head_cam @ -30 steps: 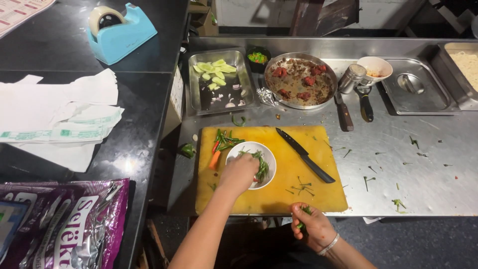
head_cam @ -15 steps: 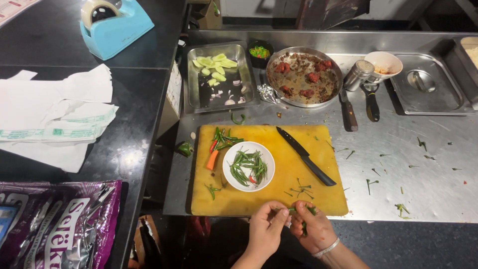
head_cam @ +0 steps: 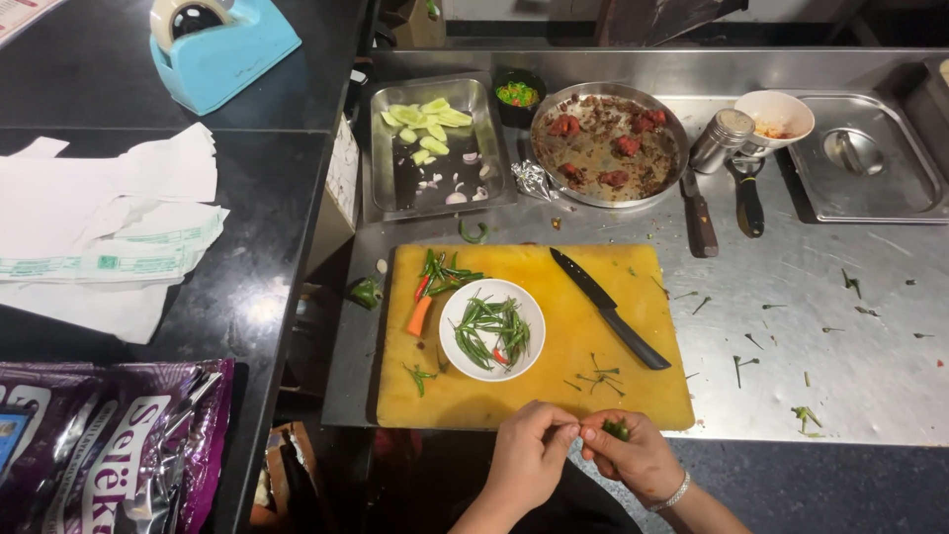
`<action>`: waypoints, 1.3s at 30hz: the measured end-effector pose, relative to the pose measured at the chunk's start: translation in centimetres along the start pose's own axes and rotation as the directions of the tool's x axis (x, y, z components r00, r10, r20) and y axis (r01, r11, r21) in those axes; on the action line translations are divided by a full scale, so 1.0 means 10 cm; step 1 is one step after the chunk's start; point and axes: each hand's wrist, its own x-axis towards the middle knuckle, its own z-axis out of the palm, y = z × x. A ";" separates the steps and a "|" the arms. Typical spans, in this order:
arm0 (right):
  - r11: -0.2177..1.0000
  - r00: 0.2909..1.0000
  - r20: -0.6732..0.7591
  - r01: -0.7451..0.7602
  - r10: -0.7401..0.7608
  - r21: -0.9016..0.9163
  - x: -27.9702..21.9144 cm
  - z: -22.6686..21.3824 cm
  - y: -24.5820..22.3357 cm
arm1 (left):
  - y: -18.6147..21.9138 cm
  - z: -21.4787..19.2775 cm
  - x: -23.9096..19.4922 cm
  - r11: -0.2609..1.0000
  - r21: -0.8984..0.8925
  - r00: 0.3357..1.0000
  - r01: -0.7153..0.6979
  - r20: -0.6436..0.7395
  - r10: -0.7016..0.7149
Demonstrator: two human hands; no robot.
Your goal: The person gathers green beans from the stainless steel counter, snaps off the stem ends by hand over a yellow cutting board, and drops the trimmed beans into a white bowl, discarding the tips on the counter. They continue trimming beans one at a time and briefly pick up a knife near the end.
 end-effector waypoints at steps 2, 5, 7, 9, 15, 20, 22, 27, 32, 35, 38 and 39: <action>0.991 0.997 0.068 -0.034 0.043 -0.128 0.02 -0.02 -0.06 | 0.09 -0.03 0.01 0.861 0.402 0.946 -0.311 0.043 0.322; 0.942 0.991 0.073 -0.079 0.108 -0.328 -0.02 -0.01 -0.12 | 0.16 -0.02 0.03 0.735 0.533 0.894 -0.420 0.102 0.437; 0.943 0.989 0.072 -0.104 0.133 -0.317 -0.06 0.05 -0.03 | 0.19 0.04 0.09 0.742 0.531 0.896 -0.409 0.080 0.436; 0.944 0.986 0.069 -0.122 0.150 -0.308 -0.12 0.12 -0.02 | 0.20 0.06 0.22 0.748 0.527 0.896 -0.404 0.061 0.440; 0.935 0.960 -0.061 -0.249 0.273 0.251 -0.31 0.16 -0.12 | 0.01 -0.37 0.83 0.630 0.733 0.956 -0.258 0.099 0.276; 0.954 0.980 0.084 -0.197 0.182 0.228 -0.32 -0.01 0.11 | 0.08 -0.78 1.16 0.234 0.970 0.998 -0.058 0.058 0.009; 0.956 0.978 0.037 -0.207 0.204 0.205 -0.32 0.02 0.11 | 0.05 -0.79 1.19 0.189 0.980 0.998 -0.061 0.063 -0.004; 0.967 0.968 -0.154 -0.168 0.199 0.192 -0.29 0.21 -0.15 | 0.38 -0.68 1.03 0.189 0.979 0.997 -0.072 0.071 0.012; 0.991 0.969 -0.245 0.056 -0.025 0.118 -0.22 0.43 -0.33 | 0.27 -0.12 0.36 0.804 0.575 0.988 -0.154 0.080 0.132; 0.983 0.962 -0.220 0.176 -0.159 0.060 -0.13 0.38 -0.17 | 0.14 0.07 0.08 0.761 0.571 0.951 -0.307 0.147 0.274; 0.981 0.955 -0.240 0.189 -0.174 0.040 -0.14 0.37 -0.14 | 0.13 0.10 -0.06 0.793 0.578 0.981 -0.192 0.091 0.171; 0.982 0.955 -0.240 0.187 -0.172 0.040 -0.14 0.34 -0.12 | 0.08 0.09 -0.08 0.794 0.578 0.981 -0.190 0.090 0.170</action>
